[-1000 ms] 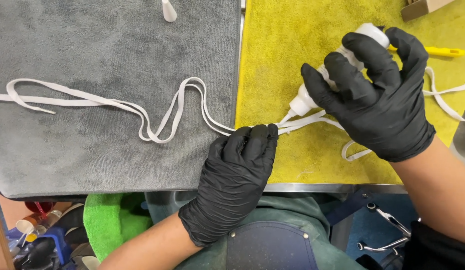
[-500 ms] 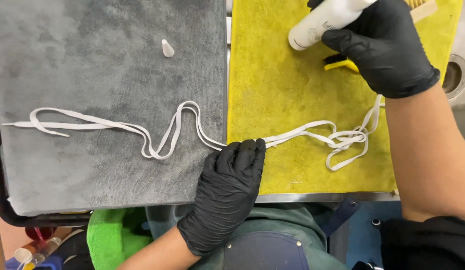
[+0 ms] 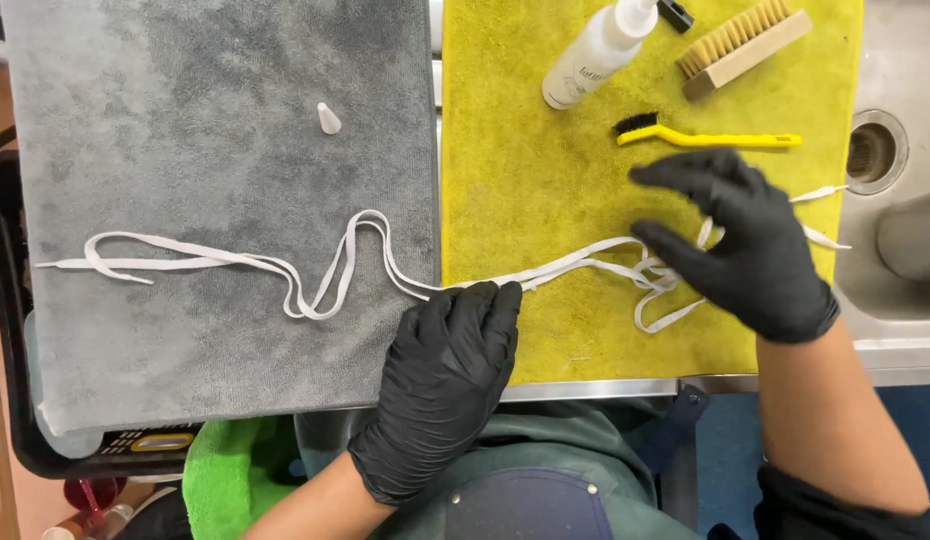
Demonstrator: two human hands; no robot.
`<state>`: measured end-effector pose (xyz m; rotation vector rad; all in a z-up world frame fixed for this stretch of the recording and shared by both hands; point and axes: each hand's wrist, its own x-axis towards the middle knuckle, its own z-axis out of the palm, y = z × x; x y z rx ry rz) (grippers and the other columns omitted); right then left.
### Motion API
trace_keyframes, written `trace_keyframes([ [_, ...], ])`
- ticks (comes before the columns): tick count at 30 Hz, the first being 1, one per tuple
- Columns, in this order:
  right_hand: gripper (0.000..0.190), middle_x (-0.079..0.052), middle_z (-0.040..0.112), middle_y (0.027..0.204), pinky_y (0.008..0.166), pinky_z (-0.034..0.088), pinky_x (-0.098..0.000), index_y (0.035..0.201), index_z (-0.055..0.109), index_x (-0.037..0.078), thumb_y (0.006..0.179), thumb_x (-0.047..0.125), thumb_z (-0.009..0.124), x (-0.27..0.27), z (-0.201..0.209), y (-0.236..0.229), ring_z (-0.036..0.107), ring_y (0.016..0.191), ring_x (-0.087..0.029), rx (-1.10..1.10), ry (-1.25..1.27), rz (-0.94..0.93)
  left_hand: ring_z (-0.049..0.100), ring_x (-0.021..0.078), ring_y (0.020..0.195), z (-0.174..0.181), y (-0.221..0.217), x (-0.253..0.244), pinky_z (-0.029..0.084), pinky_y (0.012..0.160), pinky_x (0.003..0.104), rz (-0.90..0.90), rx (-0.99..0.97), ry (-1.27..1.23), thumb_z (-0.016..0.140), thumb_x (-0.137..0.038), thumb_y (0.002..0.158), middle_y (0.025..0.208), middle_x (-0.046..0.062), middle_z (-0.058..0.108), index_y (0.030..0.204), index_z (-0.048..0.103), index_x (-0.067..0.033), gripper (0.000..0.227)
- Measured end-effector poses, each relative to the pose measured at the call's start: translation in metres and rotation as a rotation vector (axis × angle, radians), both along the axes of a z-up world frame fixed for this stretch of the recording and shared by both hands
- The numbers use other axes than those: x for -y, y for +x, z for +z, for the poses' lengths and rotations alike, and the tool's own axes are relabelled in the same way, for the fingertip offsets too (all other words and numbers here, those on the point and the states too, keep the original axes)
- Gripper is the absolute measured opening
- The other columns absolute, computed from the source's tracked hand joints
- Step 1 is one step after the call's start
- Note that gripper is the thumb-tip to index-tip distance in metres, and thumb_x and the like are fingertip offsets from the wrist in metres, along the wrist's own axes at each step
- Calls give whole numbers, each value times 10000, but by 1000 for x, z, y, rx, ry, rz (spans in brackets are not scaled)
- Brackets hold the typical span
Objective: The person applies glue from a white bottle along a white ribbon laid on a yellow towel, then presses the ribbon to spread the glue. The person repeats this process along the ribbon's length.
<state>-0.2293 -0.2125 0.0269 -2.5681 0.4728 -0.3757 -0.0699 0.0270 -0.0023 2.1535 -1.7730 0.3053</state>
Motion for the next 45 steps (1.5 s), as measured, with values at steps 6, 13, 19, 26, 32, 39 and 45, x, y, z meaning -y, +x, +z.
trace_keyframes([
  [6,420,-152,664,1201,884,499,-439,1296,685,72,927,223,818,-30,-31,-22,640,1059,-338,-15,-272,37,556,212,767,4,-10,30,422,623,365,18,62,-57,617,-86,992,1069,21,636,1207,607,-177,234],
  [13,250,-86,680,1073,914,498,-436,1089,744,116,845,131,797,-28,-55,-23,660,1065,-330,13,-259,-39,623,278,754,-27,-21,55,492,748,415,102,-466,-26,782,-274,880,827,91,583,1001,689,-73,252],
  [19,28,-32,705,1041,847,526,-450,1000,652,126,978,143,654,-31,-49,-27,667,992,-332,73,-215,-85,630,390,825,-9,-9,47,492,868,433,50,-471,-5,674,-73,953,855,290,592,1025,640,126,214],
  [26,272,-10,775,1029,763,550,-399,1180,678,265,910,272,653,19,7,-78,747,872,-277,-424,-29,-78,542,266,567,-8,58,16,405,368,416,-133,-37,134,539,32,760,896,28,536,1146,524,-166,435],
  [32,425,-34,735,958,811,530,-384,1329,696,252,915,348,678,61,-35,-153,706,826,-252,-567,-419,-293,501,172,592,-4,66,3,412,416,329,-208,308,105,598,-69,923,807,1,506,1033,544,-171,159],
  [39,415,-180,629,1277,1030,485,-485,1357,614,58,951,67,703,-48,8,-26,616,1212,-370,50,-218,111,379,118,555,-6,56,-1,322,440,265,-245,474,-7,566,-36,976,765,-15,471,987,548,-154,120],
  [45,339,-75,636,1211,804,526,-444,1294,627,126,965,53,657,-63,-46,25,642,1071,-320,61,-540,391,402,125,624,1,65,-6,373,540,275,-218,466,-35,572,-118,1015,853,-34,519,957,594,-180,88],
])
